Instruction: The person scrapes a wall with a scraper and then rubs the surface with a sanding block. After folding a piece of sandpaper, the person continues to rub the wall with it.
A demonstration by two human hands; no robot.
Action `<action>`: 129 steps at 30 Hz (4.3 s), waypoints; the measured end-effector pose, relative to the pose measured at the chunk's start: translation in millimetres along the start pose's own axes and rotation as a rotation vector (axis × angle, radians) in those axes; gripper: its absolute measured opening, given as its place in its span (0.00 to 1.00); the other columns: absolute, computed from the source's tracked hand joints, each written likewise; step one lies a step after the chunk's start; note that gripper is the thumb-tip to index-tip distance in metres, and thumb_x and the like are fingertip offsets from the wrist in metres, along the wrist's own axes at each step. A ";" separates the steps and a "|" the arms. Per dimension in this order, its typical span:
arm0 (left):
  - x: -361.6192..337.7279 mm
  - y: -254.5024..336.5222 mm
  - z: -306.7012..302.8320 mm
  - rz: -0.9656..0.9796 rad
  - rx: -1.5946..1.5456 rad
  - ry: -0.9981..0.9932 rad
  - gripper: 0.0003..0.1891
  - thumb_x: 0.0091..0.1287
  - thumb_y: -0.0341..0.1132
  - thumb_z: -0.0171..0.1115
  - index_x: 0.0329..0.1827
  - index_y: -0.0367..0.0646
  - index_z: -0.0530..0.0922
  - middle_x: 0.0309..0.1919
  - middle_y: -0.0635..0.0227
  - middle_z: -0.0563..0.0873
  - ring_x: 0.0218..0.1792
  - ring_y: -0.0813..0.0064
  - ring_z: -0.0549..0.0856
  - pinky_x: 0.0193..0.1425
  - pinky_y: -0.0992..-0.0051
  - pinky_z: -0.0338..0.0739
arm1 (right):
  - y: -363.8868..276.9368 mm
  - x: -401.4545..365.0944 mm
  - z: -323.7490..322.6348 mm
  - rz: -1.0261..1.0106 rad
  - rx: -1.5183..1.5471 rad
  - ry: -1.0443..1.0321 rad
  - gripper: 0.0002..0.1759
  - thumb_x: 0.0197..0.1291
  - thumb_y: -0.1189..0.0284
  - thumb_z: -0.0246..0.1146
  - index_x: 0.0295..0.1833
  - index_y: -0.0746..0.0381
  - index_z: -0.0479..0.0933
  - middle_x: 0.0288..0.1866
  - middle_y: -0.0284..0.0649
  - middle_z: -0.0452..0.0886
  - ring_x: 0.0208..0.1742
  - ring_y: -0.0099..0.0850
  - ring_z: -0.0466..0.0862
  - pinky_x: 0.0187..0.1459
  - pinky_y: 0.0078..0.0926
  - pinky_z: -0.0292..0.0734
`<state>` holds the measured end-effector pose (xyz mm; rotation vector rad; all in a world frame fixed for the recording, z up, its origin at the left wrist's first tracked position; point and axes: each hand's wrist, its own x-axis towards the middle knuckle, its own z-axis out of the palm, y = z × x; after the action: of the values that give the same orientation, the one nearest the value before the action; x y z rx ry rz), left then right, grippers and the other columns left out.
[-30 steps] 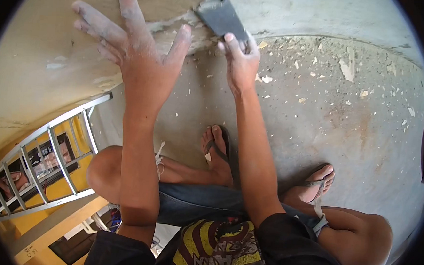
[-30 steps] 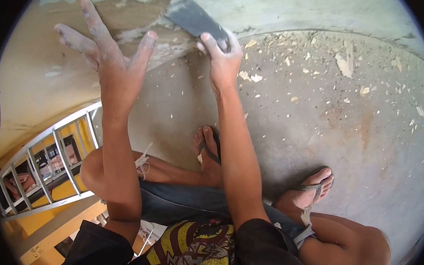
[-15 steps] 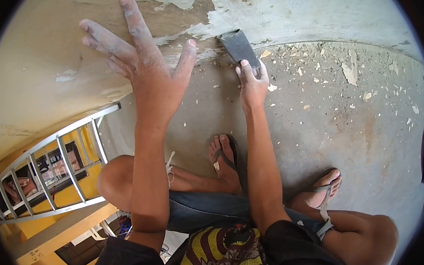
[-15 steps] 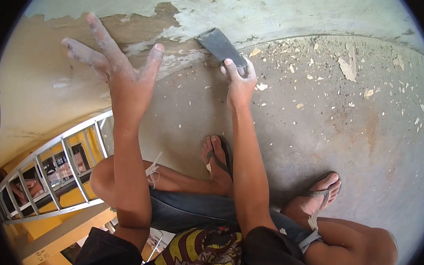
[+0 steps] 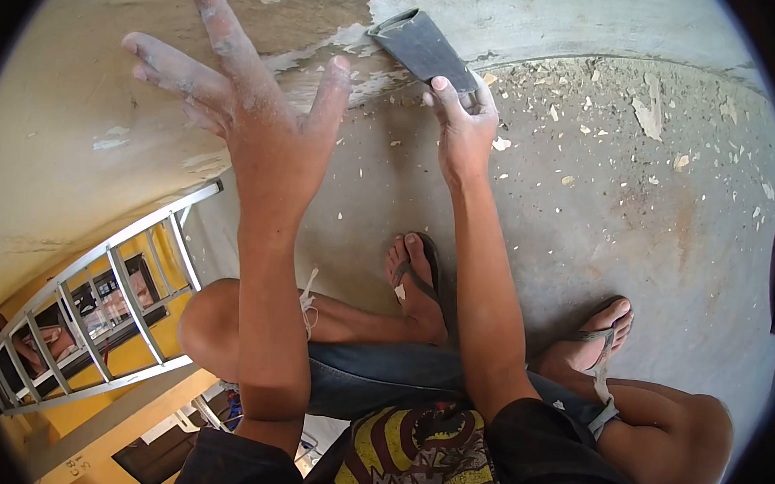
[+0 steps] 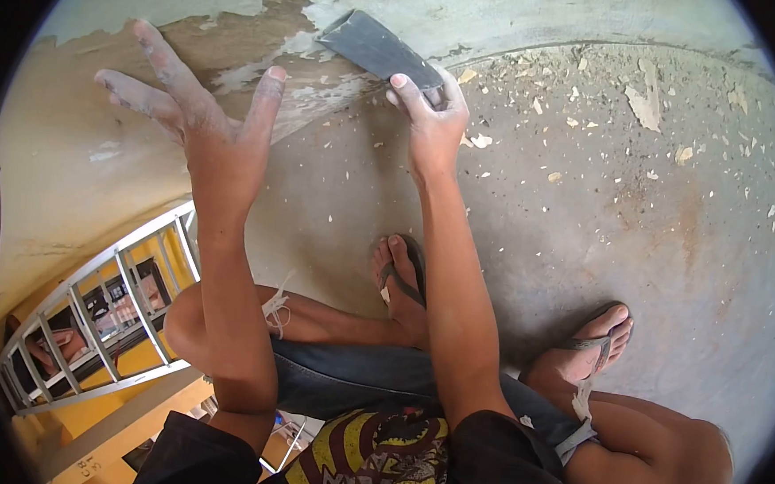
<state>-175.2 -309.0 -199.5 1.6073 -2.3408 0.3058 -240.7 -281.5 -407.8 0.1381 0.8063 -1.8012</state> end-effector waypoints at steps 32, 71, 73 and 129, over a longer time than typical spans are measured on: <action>0.6 -0.9 1.9 0.029 0.012 0.006 0.62 0.58 0.45 0.75 0.82 0.55 0.32 0.73 0.32 0.17 0.74 0.29 0.22 0.74 0.34 0.39 | -1.8 10.1 4.8 0.037 0.050 -0.047 0.27 0.61 0.76 0.70 0.62 0.73 0.70 0.51 0.42 0.81 0.49 0.28 0.83 0.47 0.24 0.87; 5.1 3.3 6.5 0.020 0.016 0.039 0.61 0.57 0.46 0.73 0.83 0.59 0.32 0.74 0.35 0.19 0.74 0.26 0.25 0.71 0.28 0.41 | 0.6 -14.0 -7.0 0.097 0.007 0.073 0.27 0.61 0.76 0.70 0.62 0.74 0.70 0.49 0.44 0.82 0.46 0.28 0.84 0.44 0.24 0.87; -2.0 3.0 6.2 0.009 -0.015 0.022 0.61 0.57 0.46 0.73 0.82 0.58 0.32 0.74 0.34 0.19 0.74 0.26 0.24 0.71 0.29 0.40 | -15.2 -8.7 11.8 0.004 0.053 -0.046 0.26 0.61 0.76 0.70 0.61 0.74 0.70 0.49 0.44 0.82 0.47 0.28 0.85 0.44 0.23 0.87; 1.3 6.2 10.2 0.005 0.033 0.058 0.63 0.55 0.45 0.74 0.82 0.56 0.31 0.74 0.32 0.20 0.74 0.23 0.27 0.72 0.30 0.43 | 28.9 2.1 -13.0 0.141 0.168 0.040 0.24 0.64 0.75 0.68 0.62 0.68 0.68 0.50 0.41 0.80 0.46 0.30 0.84 0.45 0.29 0.87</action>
<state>-182.6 -311.3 -208.7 1.5856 -2.3083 0.3884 -219.9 -280.4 -431.8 0.3333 0.6554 -1.7348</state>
